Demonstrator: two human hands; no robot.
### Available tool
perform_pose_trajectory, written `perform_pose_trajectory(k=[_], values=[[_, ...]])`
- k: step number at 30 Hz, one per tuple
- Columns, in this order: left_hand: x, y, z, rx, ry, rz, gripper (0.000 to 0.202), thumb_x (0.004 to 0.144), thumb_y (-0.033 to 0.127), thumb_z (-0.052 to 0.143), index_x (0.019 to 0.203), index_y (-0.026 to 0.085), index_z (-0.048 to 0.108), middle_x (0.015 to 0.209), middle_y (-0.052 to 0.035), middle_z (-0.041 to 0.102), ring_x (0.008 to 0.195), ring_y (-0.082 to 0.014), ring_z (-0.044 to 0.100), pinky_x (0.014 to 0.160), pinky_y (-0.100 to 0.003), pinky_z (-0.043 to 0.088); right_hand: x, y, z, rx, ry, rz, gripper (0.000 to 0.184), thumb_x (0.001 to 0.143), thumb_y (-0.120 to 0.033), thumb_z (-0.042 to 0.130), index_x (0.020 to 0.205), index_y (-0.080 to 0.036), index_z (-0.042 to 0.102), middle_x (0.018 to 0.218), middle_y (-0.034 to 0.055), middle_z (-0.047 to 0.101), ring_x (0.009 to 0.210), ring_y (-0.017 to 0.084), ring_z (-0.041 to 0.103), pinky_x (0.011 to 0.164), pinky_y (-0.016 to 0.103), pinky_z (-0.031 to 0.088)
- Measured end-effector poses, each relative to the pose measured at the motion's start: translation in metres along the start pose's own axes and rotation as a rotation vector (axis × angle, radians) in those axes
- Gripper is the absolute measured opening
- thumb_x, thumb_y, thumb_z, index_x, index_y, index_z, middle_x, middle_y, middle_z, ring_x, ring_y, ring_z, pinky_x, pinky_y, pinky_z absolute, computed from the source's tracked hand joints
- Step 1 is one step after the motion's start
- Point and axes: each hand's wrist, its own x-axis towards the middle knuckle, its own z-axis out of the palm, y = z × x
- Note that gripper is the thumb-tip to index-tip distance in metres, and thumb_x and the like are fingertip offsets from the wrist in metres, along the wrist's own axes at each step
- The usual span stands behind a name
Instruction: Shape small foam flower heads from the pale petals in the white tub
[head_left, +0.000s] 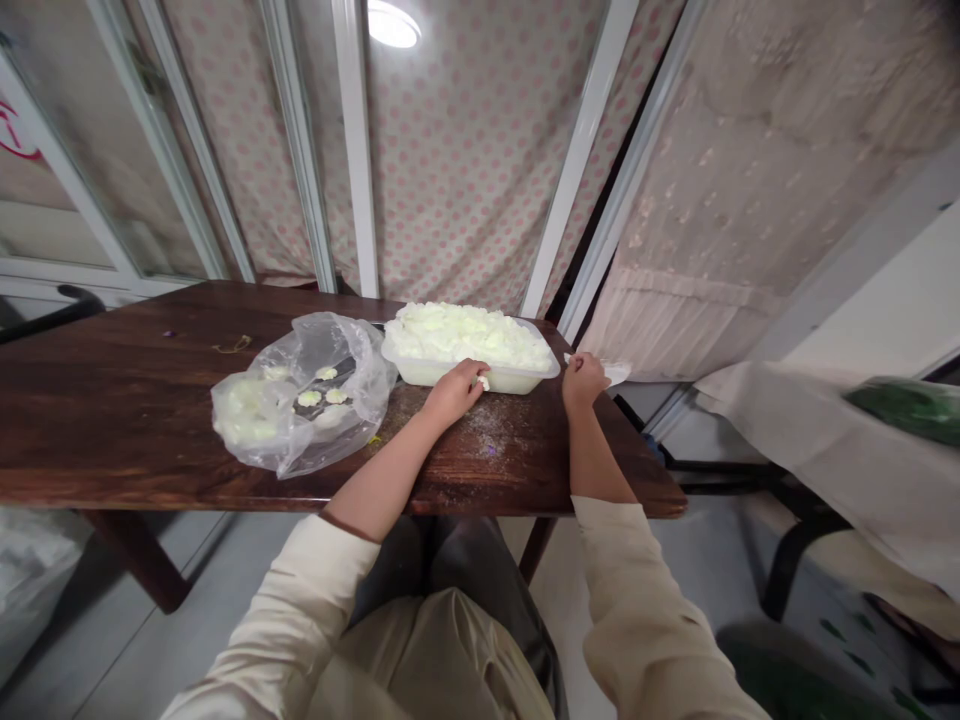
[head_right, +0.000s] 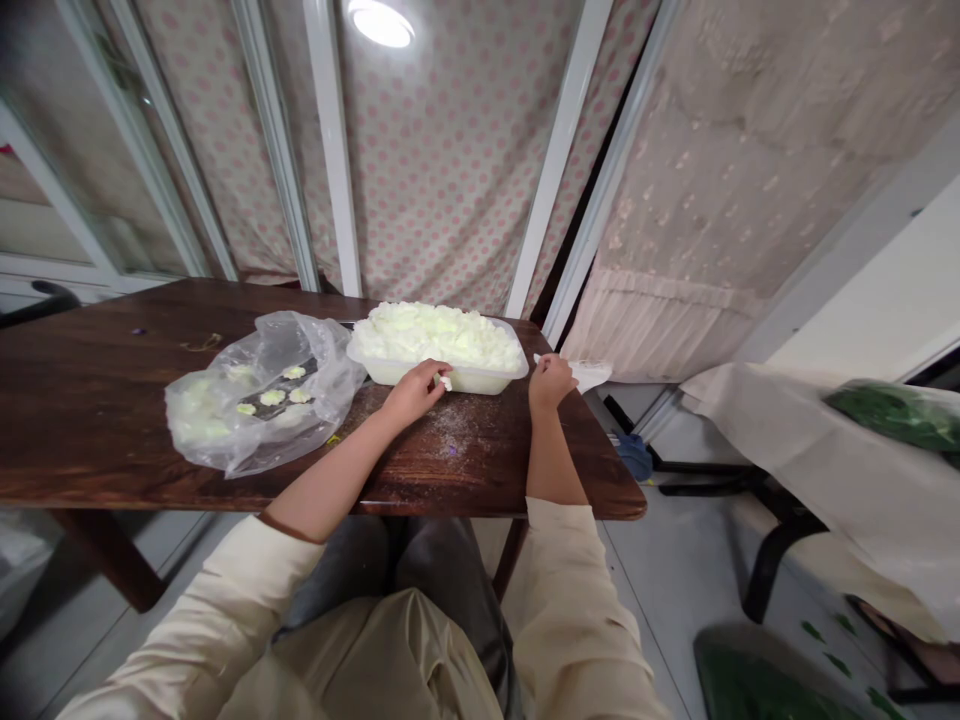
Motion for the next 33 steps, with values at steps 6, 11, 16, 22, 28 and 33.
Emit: perform_pose_trajectory(k=[6,11,16,22,28,33], values=[[0.001,-0.001,0.003,-0.013,0.053,-0.006,0.02,0.078,0.015,0.045,0.093,0.014,0.057,0.091,-0.0062,0.057,0.078,-0.013,0.053,0.078,-0.026,0.043,-0.008,-0.018,0.004,0.25,0.06,-0.393,0.038,0.088,-0.034,0.029,0.108,-0.016,0.056,0.103,0.0081,0.062,0.095,0.018,0.052,0.089,0.036,0.029],[0.002,0.0,0.004,-0.085,0.163,-0.052,0.013,0.075,0.015,0.05,0.085,0.013,0.058,0.08,-0.004,0.058,0.066,-0.0106,0.049,0.068,-0.024,0.042,-0.031,-0.037,-0.002,0.312,0.071,-0.775,0.042,0.089,-0.039,0.024,0.111,-0.016,0.052,0.109,0.0103,0.057,0.104,0.022,0.046,0.087,0.039,0.023],[0.005,-0.001,0.002,-0.197,0.231,-0.128,0.013,0.072,0.013,0.05,0.082,0.013,0.058,0.074,-0.0014,0.058,0.057,-0.008,0.046,0.06,-0.022,0.04,-0.061,-0.064,-0.005,0.287,-0.111,-1.13,0.051,0.082,-0.06,0.029,0.094,-0.016,0.052,0.095,0.0083,0.056,0.092,0.021,0.045,0.08,0.038,0.025],[0.006,-0.002,0.003,-0.274,0.236,-0.127,0.013,0.076,0.021,0.051,0.084,0.013,0.057,0.074,-0.0014,0.057,0.057,-0.0076,0.044,0.059,-0.021,0.038,-0.068,-0.072,0.001,0.231,-0.072,-1.025,0.036,0.091,-0.039,0.022,0.09,-0.017,0.051,0.09,0.0065,0.055,0.089,0.02,0.044,0.077,0.036,0.024],[0.006,0.001,0.006,-0.34,0.129,-0.128,0.014,0.082,0.025,0.045,0.086,0.014,0.052,0.064,0.0013,0.051,0.055,-0.0088,0.045,0.061,-0.023,0.038,-0.066,-0.069,0.003,0.332,-0.109,-0.931,0.032,0.092,-0.031,0.022,0.088,-0.018,0.051,0.089,0.0046,0.055,0.087,0.017,0.044,0.078,0.034,0.024],[0.007,0.002,0.005,-0.511,0.064,-0.202,0.008,0.083,0.021,0.041,0.084,0.015,0.047,0.055,0.0048,0.044,0.051,-0.0089,0.044,0.058,-0.023,0.036,-0.068,-0.073,0.003,0.355,-0.133,-0.929,0.033,0.093,-0.032,0.022,0.085,-0.018,0.051,0.086,0.0043,0.054,0.086,0.017,0.044,0.078,0.034,0.024]])
